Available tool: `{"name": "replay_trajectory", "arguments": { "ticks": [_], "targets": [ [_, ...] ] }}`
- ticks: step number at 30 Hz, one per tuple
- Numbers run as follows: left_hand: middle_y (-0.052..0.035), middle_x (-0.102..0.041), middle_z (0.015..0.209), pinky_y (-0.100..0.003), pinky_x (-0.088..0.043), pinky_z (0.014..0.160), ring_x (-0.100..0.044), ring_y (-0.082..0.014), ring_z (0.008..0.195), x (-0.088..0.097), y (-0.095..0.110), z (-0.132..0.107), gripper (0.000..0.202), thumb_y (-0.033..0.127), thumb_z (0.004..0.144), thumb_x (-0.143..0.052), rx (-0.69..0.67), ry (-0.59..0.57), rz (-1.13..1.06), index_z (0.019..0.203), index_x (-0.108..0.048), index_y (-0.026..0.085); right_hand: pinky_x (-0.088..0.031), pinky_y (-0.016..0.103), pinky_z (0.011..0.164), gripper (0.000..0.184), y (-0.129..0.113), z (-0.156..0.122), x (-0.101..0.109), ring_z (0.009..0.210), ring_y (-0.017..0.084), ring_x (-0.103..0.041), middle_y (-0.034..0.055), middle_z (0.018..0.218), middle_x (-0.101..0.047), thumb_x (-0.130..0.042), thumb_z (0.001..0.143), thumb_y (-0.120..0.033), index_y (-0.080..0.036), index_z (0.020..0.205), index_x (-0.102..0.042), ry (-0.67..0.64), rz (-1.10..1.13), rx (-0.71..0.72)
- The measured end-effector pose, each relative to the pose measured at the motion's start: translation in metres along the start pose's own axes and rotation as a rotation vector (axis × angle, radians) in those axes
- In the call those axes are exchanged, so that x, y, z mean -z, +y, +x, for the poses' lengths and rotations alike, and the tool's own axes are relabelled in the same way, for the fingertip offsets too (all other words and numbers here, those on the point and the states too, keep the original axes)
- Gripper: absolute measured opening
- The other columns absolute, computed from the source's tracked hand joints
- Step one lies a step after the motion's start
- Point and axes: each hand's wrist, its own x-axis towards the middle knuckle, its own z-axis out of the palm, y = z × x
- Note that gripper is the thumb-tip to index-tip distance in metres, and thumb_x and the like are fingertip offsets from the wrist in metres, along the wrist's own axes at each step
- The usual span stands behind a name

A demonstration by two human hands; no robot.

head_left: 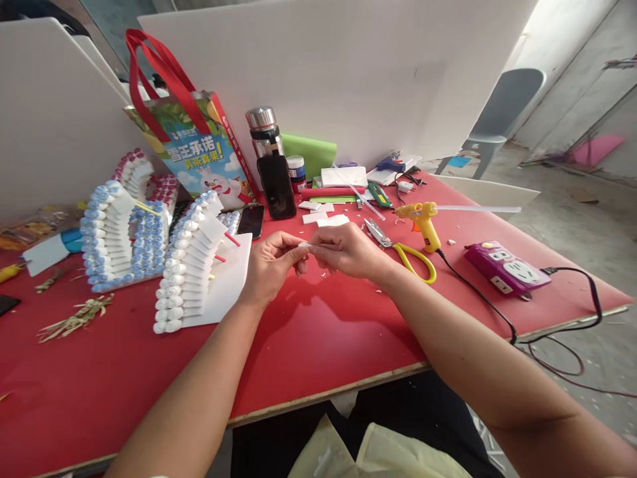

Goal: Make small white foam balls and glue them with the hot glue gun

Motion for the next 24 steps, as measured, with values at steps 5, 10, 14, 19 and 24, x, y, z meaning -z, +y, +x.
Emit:
{"name": "replay_trajectory", "arguments": {
  "ticks": [5, 10, 14, 19, 24],
  "targets": [
    [-0.0005, -0.066, 0.056, -0.025, -0.049, 0.050, -0.060, -0.0128, 0.047, -0.001, 0.000, 0.001, 0.023, 0.035, 0.075, -0.080, 0.030, 0.018, 0.020, 0.080, -0.067, 0.016, -0.037, 0.023, 0.054, 0.017, 0.004, 0.000, 0.000, 0.053, 0.010, -0.051, 0.0003, 0.063, -0.062, -0.056, 0.089, -0.022, -0.017, 0.072, -0.059, 0.027, -0.173, 0.130],
    [-0.0003, -0.067, 0.059, -0.026, -0.051, 0.049, -0.062, -0.0143, 0.047, 0.005, -0.004, 0.003, 0.029, 0.034, 0.068, -0.086, 0.045, -0.043, -0.035, 0.078, -0.065, 0.016, -0.042, 0.021, 0.054, 0.018, 0.005, 0.000, 0.002, 0.052, 0.011, -0.059, -0.0007, 0.064, -0.063, -0.053, 0.092, -0.023, -0.017, 0.078, -0.062, -0.061, -0.032, 0.060],
    [-0.0016, -0.069, 0.064, -0.026, -0.052, 0.050, -0.064, -0.0149, 0.050, 0.008, -0.001, 0.003, 0.028, 0.035, 0.070, -0.084, 0.059, -0.077, -0.014, 0.086, -0.071, 0.015, -0.045, 0.022, 0.054, 0.019, 0.007, 0.000, -0.001, 0.054, 0.012, -0.062, 0.0000, 0.066, -0.065, -0.054, 0.093, -0.028, -0.017, 0.081, -0.064, -0.041, 0.016, 0.039],
    [-0.0015, -0.069, 0.066, -0.025, -0.053, 0.052, -0.063, -0.0127, 0.051, 0.002, 0.001, 0.002, 0.021, 0.035, 0.075, -0.080, 0.015, 0.038, 0.081, 0.084, -0.078, 0.016, -0.046, 0.022, 0.051, 0.021, 0.011, 0.002, -0.011, 0.050, 0.012, -0.061, -0.0003, 0.062, -0.065, -0.055, 0.094, -0.034, -0.018, 0.083, -0.062, 0.040, 0.068, -0.049],
    [-0.0028, -0.070, 0.076, -0.029, -0.058, 0.063, -0.066, -0.0143, 0.060, -0.003, -0.004, 0.002, 0.030, 0.041, 0.084, -0.070, -0.070, 0.021, 0.084, 0.102, -0.078, 0.017, -0.047, 0.023, 0.047, 0.021, 0.014, 0.005, -0.016, 0.048, 0.012, -0.061, 0.0004, 0.067, -0.066, -0.055, 0.093, -0.033, -0.018, 0.079, -0.060, 0.135, 0.133, -0.092]
  ]
}}
